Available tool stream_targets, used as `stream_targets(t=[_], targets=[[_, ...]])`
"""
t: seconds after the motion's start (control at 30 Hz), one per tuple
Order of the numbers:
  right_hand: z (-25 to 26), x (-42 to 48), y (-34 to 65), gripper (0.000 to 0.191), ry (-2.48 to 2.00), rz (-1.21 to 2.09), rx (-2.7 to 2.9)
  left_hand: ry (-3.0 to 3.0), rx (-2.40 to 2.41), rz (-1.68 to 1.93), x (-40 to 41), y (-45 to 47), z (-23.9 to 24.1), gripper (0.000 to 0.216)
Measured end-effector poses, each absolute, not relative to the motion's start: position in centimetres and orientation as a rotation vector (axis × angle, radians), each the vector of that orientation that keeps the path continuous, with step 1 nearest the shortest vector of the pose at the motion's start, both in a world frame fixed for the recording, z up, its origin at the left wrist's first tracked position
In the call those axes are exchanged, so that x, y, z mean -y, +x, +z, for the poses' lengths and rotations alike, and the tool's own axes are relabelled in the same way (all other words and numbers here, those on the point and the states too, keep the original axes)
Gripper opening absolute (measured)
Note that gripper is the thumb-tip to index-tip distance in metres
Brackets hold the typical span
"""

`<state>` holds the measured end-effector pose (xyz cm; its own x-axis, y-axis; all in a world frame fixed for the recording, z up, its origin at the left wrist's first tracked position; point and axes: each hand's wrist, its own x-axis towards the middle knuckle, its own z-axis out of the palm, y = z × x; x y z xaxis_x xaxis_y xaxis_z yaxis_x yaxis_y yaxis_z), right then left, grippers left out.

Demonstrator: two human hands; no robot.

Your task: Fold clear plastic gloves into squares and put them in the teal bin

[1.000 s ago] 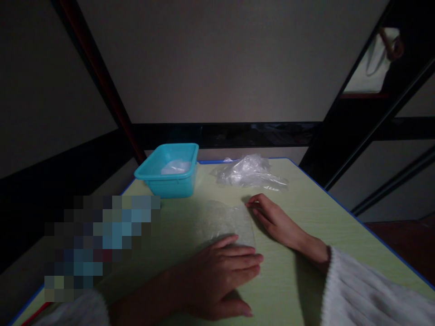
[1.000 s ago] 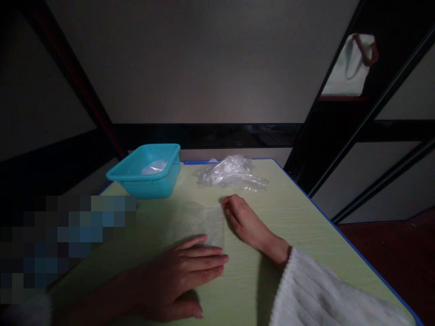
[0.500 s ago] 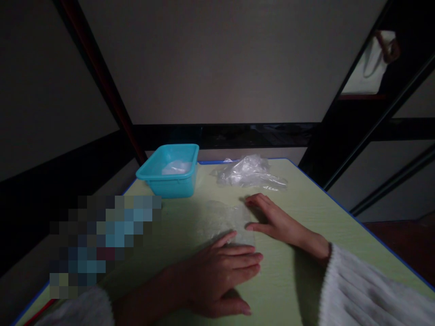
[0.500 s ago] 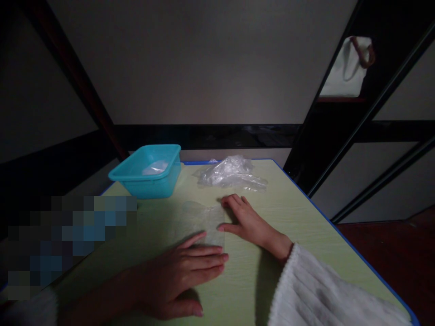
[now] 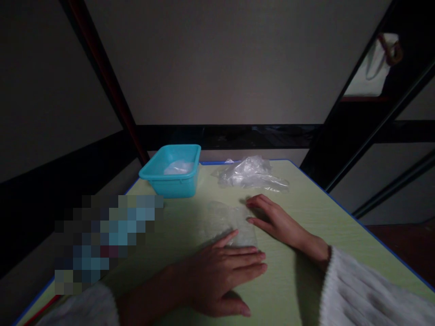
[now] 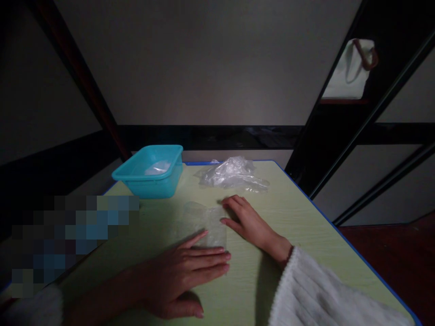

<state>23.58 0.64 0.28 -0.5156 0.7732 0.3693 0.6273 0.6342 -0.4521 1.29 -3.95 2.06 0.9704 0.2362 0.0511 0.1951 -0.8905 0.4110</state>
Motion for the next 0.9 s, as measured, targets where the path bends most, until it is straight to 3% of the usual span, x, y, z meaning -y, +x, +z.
stream_targets(t=[0.33,0.43,0.57,0.7,0.9], targets=[[0.6,-0.1,23.6,0.020,-1.116,0.148,2.464,2.790,-0.253,0.218,4.2,1.1,2.0,0.052],[1.1,0.4,23.3,0.020,-1.086,0.073,2.506,2.838,-0.400,0.386,4.0,1.1,1.7,0.046],[1.2,1.6,22.4,0.043,-1.133,0.049,2.563,2.826,-0.887,0.553,3.2,1.2,1.2,0.042],[0.6,2.5,21.7,0.070,-1.135,0.081,2.715,2.830,-1.078,0.393,2.6,1.2,0.7,0.057],[0.0,2.8,21.6,0.076,-1.170,0.102,2.771,2.814,-1.135,0.113,2.6,1.3,0.5,0.073]])
